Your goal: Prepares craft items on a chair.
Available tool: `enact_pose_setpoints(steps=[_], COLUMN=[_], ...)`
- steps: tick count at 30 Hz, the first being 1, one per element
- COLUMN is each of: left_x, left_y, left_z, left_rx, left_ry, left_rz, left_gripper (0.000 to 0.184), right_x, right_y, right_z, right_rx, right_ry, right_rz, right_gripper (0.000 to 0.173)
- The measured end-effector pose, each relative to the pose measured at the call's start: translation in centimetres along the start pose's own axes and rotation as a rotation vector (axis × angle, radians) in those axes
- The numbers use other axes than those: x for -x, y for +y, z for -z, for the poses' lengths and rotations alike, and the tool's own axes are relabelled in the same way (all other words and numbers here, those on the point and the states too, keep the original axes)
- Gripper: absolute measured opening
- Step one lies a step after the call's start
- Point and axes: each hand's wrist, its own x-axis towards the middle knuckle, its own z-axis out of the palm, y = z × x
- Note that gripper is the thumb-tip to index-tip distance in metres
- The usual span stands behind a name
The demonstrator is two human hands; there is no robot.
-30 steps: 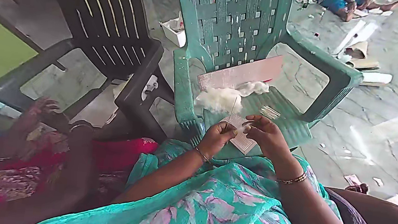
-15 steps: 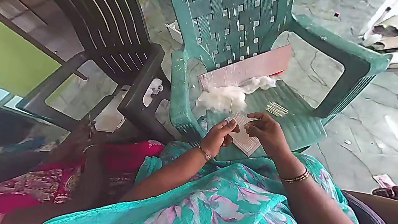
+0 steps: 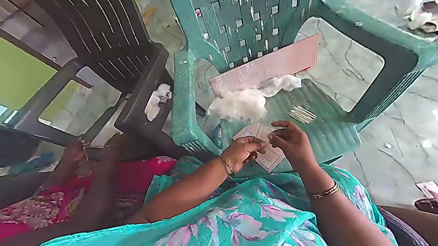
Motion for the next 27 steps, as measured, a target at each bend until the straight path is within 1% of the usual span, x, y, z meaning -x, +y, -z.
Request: enact_pose_setpoints(steps=[3, 5, 8, 11, 14, 19, 22, 25, 27], left_x=[-0.4, -0.5, -0.6, -0.6, -0.7, -0.9, -1.0, -1.1, -1.2], left_y=[-0.2, -0.4, -0.5, -0.5, -0.8, -1.1, -1.3, -1.5, -1.6], left_z=[0.3, 0.5, 0.7, 0.9, 1.3, 2.0, 2.3, 2.5, 2.6], left_rx=[-0.029, -0.064, -0.123, -0.186, -0.222, -0.261, -0.276, -0.285, -0.298], left_ry=[0.025, 0.04, 0.061, 0.074, 0.077, 0.086, 0.098, 0.112, 0.116], left_rz=[-0.016, -0.039, -0.067, -0.078, -0.099, -0.108, -0.103, -0.108, -0.112], left_gripper=[0.006, 0.005, 0.005, 0.006, 0.004, 0.011, 0.014, 0.017, 0.018], right_x=[-0.1, -0.2, -0.4, -0.7, -0.8, -0.9, -0.9, -1.1, -1.3], right_y=[0.3, 0.5, 0.9, 1.4, 1.7, 1.8, 2.1, 2.0, 2.0], right_z=[0.3, 0.5, 0.5, 0.0, -0.3, -0.7, -0.9, -1.1, -1.3], right_rx=[0.028, 0.003, -0.067, -0.053, -0.029, 0.008, -0.03, -0.015, 0.077], right_ry=[-0.008, -0.035, -0.128, -0.167, -0.142, -0.084, -0.078, -0.112, -0.153], right_rz=[-0.004, -0.044, -0.146, -0.165, -0.145, -0.19, -0.201, -0.212, -0.212], right_gripper=[0.034, 0.035, 0.044, 0.051, 0.046, 0.037, 0.029, 0.034, 0.045])
